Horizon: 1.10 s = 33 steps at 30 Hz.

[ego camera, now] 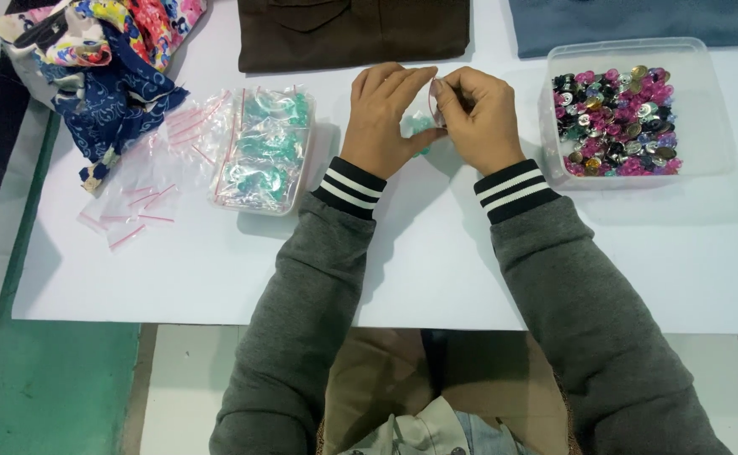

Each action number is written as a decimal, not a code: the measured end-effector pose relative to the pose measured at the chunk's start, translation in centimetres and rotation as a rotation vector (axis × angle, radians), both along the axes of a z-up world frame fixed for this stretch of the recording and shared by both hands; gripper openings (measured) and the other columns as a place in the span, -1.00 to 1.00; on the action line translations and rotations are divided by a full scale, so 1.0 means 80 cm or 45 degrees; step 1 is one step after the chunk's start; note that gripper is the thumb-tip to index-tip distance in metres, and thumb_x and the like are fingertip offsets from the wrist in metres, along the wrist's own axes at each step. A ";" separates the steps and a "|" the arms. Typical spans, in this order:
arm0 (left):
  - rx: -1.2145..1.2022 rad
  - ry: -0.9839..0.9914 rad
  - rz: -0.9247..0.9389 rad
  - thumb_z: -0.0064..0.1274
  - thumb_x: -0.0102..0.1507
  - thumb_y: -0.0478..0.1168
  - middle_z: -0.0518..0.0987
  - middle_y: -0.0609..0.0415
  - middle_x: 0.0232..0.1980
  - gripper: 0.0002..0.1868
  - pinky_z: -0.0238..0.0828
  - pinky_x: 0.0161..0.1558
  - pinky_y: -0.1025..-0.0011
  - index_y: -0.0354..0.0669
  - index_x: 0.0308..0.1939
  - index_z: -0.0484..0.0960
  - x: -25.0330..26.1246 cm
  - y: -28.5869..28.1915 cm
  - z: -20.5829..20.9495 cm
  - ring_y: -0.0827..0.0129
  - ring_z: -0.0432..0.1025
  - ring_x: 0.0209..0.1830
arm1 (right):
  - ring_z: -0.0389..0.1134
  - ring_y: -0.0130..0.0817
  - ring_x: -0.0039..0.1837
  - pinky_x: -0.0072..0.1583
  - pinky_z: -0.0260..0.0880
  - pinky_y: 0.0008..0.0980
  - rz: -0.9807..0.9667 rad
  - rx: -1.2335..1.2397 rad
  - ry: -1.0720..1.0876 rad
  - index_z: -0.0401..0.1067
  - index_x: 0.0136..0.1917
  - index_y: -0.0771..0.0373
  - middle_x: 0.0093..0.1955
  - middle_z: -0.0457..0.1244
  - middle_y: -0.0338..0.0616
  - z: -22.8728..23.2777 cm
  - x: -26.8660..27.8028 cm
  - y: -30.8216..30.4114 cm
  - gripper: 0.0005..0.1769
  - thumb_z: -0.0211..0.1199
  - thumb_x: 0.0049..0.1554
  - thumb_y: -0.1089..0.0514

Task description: Sorting and packaging small decorative items like buttons or beads into individual plastic bags.

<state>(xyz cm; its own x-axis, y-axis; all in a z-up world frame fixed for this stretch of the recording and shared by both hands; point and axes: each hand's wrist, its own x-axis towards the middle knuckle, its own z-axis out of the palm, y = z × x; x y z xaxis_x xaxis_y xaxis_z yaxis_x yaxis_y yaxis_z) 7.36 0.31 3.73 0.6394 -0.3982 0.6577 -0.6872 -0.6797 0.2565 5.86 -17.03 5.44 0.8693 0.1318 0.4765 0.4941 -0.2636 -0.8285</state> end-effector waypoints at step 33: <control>-0.186 0.038 0.170 0.31 0.34 -0.01 0.45 0.02 0.22 -0.38 0.36 0.20 0.13 0.09 0.40 0.37 0.029 0.028 -0.040 0.15 0.34 0.24 | 0.26 -0.07 0.06 0.07 0.27 -0.18 0.231 -0.729 0.114 0.44 0.40 0.31 0.15 0.13 0.00 0.003 0.015 -0.005 -0.47 -0.04 0.22 0.50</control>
<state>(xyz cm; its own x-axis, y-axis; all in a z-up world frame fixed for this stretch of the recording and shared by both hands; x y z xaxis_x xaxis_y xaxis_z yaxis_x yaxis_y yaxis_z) 9.69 2.57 0.52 0.7002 -0.2103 0.6823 -0.5843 -0.7180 0.3783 7.05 -17.47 5.64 0.8422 0.4957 0.2121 0.5080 -0.5977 -0.6202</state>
